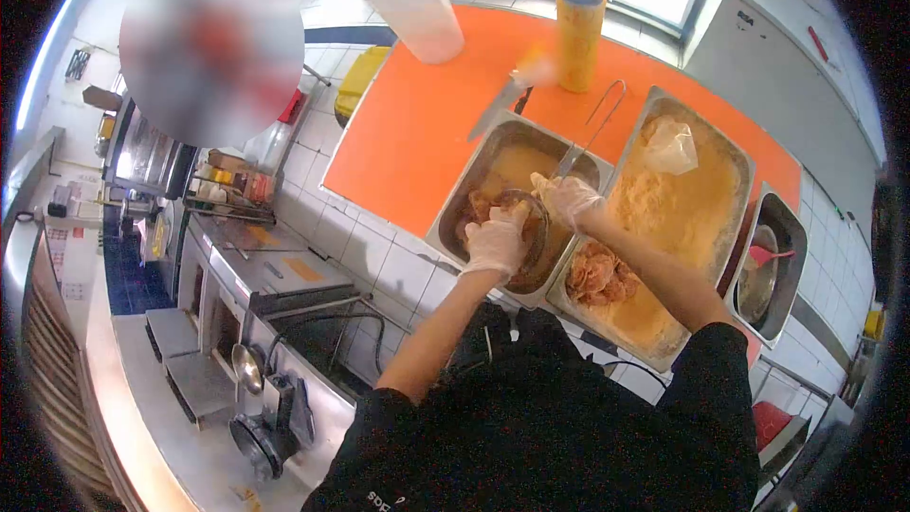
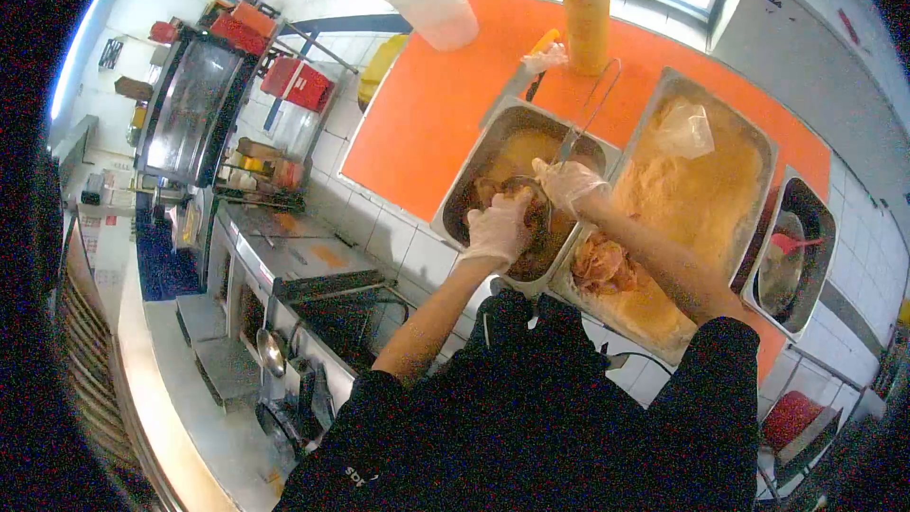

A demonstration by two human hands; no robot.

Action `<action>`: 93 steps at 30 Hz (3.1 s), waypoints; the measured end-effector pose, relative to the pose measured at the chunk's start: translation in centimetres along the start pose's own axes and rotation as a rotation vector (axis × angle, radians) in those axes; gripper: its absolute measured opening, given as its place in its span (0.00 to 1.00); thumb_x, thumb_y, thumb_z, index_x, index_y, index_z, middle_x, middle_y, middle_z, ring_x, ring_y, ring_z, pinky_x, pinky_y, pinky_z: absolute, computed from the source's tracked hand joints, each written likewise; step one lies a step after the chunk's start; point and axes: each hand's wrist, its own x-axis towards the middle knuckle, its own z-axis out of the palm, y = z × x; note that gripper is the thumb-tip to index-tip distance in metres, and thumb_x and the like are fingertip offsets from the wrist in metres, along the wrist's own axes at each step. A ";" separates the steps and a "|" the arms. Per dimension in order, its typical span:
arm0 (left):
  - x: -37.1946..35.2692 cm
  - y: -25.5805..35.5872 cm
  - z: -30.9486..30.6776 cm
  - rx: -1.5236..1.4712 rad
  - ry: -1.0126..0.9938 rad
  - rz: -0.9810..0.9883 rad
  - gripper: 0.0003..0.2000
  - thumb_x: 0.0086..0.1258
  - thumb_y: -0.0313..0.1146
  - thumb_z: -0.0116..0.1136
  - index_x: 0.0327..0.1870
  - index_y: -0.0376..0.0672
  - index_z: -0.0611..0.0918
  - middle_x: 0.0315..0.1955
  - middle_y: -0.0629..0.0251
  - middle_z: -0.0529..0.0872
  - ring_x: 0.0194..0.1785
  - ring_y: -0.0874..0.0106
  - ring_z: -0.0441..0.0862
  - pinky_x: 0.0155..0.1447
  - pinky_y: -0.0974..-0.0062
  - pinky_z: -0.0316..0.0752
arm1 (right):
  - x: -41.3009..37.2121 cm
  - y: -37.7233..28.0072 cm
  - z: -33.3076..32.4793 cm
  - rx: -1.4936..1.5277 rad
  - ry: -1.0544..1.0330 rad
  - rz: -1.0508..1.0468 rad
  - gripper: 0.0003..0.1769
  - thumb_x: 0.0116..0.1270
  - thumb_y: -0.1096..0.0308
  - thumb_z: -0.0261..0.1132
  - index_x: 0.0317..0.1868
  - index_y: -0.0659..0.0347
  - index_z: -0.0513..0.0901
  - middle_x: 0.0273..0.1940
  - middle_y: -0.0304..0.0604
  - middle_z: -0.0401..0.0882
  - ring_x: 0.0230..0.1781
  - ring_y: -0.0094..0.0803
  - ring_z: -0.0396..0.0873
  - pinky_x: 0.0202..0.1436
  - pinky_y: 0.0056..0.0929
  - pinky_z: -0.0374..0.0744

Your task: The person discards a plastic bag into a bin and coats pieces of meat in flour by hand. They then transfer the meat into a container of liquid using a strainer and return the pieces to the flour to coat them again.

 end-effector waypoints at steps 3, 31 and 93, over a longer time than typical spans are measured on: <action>1.6 0.4 0.5 0.015 -0.031 -0.018 0.18 0.72 0.36 0.59 0.62 0.61 0.80 0.51 0.56 0.85 0.53 0.58 0.89 0.56 0.48 0.71 | -2.0 -1.2 -1.7 0.155 -0.011 -0.018 0.20 0.85 0.57 0.43 0.55 0.63 0.76 0.43 0.66 0.86 0.47 0.63 0.86 0.47 0.57 0.82; -4.7 7.0 -4.6 -0.842 0.155 0.162 0.12 0.66 0.37 0.73 0.43 0.42 0.85 0.39 0.56 0.88 0.47 0.57 0.86 0.52 0.62 0.81 | 1.0 0.7 -3.8 0.283 -0.168 0.197 0.40 0.78 0.32 0.48 0.32 0.64 0.85 0.30 0.53 0.85 0.33 0.50 0.82 0.44 0.50 0.76; -2.3 -8.2 -6.1 -0.021 -0.231 0.043 0.39 0.64 0.41 0.68 0.79 0.61 0.67 0.74 0.47 0.68 0.68 0.50 0.80 0.69 0.45 0.68 | 4.5 0.4 3.1 0.074 -0.051 0.208 0.14 0.75 0.62 0.61 0.38 0.63 0.87 0.38 0.56 0.89 0.41 0.49 0.89 0.42 0.44 0.83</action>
